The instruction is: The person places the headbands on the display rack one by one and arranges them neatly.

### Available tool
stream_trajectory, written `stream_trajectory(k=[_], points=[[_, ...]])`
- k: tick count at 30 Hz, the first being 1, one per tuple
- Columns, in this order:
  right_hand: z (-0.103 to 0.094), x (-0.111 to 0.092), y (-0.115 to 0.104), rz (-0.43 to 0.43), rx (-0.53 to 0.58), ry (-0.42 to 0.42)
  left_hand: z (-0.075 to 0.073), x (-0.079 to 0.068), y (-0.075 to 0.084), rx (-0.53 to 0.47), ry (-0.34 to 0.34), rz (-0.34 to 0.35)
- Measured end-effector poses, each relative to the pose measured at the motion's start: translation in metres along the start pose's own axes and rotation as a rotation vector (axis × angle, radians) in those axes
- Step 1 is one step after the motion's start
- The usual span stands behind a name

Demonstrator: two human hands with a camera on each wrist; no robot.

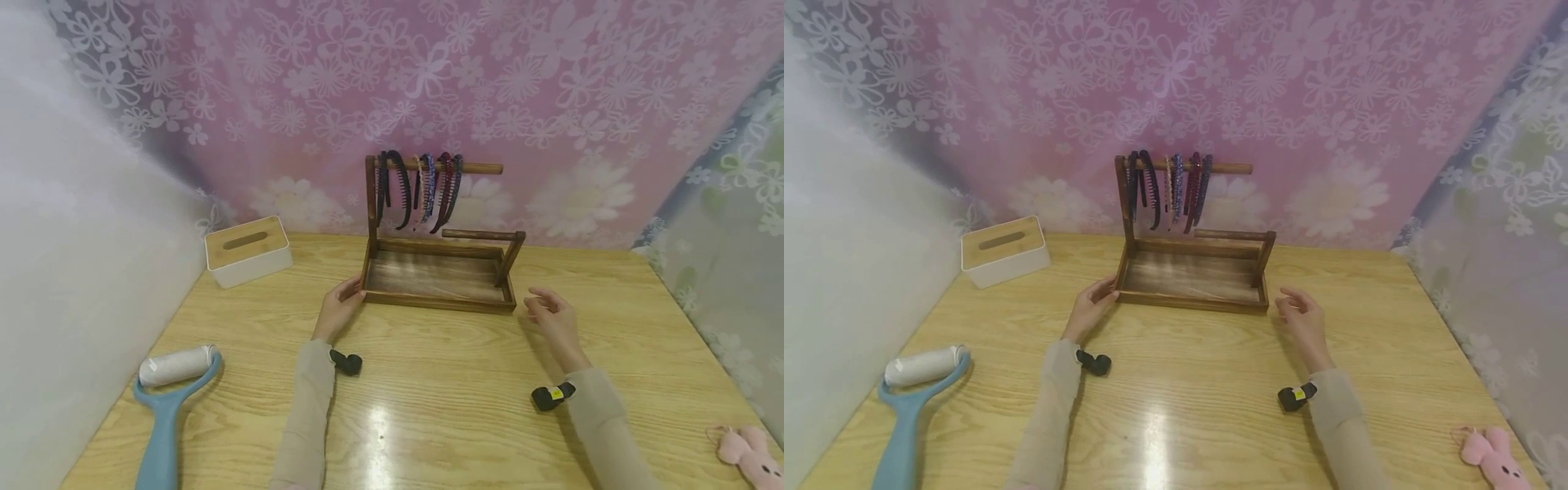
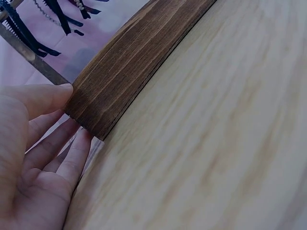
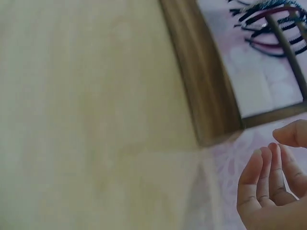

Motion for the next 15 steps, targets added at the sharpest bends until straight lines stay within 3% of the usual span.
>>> stream_trajectory(k=[8, 15], points=[[-0.021, -0.004, 0.008, -0.033, -0.051, 0.029, -0.006, 0.014, -0.027, -0.031, 0.028, -0.003], [-0.034, 0.001, -0.004, -0.147, -0.327, 0.073, -0.004, 0.018, -0.026, 0.022, 0.052, 0.027]])
Point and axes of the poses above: each hand's wrist, its own x-axis towards the middle knuckle, its own z-axis out of the palm, y = z × x, the point moved 10 cm from there along x, towards the middle knuckle, and after that the axes turned 1 degree about x, right-handed, at the moved point
